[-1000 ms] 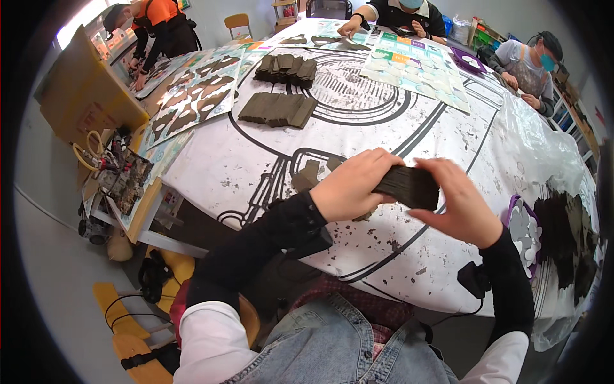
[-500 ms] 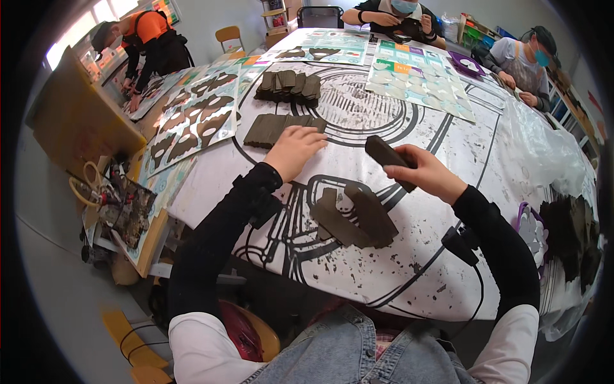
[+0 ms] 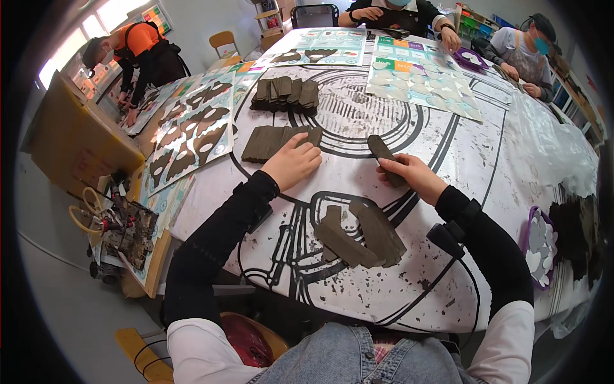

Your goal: Sorting and stacking cut-out shoe components at a large table.

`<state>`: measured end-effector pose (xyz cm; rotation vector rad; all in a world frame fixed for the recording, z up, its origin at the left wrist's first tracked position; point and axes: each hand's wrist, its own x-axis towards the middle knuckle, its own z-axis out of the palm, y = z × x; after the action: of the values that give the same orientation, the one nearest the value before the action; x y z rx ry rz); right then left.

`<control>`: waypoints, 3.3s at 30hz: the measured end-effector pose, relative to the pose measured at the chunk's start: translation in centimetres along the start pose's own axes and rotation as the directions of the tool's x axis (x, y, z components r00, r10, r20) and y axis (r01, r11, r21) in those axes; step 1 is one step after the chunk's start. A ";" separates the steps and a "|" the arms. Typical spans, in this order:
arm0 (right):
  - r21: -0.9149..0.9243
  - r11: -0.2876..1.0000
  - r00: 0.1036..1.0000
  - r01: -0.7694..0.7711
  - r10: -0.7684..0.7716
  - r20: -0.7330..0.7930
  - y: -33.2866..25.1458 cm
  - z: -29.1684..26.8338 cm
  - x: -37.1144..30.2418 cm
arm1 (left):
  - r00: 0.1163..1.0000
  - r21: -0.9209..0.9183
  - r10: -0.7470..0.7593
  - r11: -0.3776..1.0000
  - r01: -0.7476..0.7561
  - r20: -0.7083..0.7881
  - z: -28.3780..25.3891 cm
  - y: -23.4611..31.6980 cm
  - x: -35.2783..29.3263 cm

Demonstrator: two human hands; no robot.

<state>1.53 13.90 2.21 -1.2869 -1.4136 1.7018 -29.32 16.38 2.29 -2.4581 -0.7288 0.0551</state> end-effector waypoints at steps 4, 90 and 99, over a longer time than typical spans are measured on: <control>-0.007 1.000 1.000 -0.004 0.004 0.001 0.0 0.3 -0.1 | 0.996 -0.062 -0.056 0.997 0.051 -0.070 0.3 -0.6 -1.0; 0.115 0.990 0.995 0.079 -0.086 0.058 1.5 -0.9 -0.1 | 0.945 -0.382 -0.320 0.867 0.320 0.063 -0.4 -0.1 0.9; 0.173 0.984 0.990 -0.042 0.017 0.142 -0.5 0.6 1.6 | 0.822 -0.622 -0.551 0.595 0.509 0.145 -0.3 -0.3 0.3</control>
<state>0.29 15.15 2.14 -1.1159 -1.2931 1.9233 -29.14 16.61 2.78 -2.6998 -1.6594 -0.6034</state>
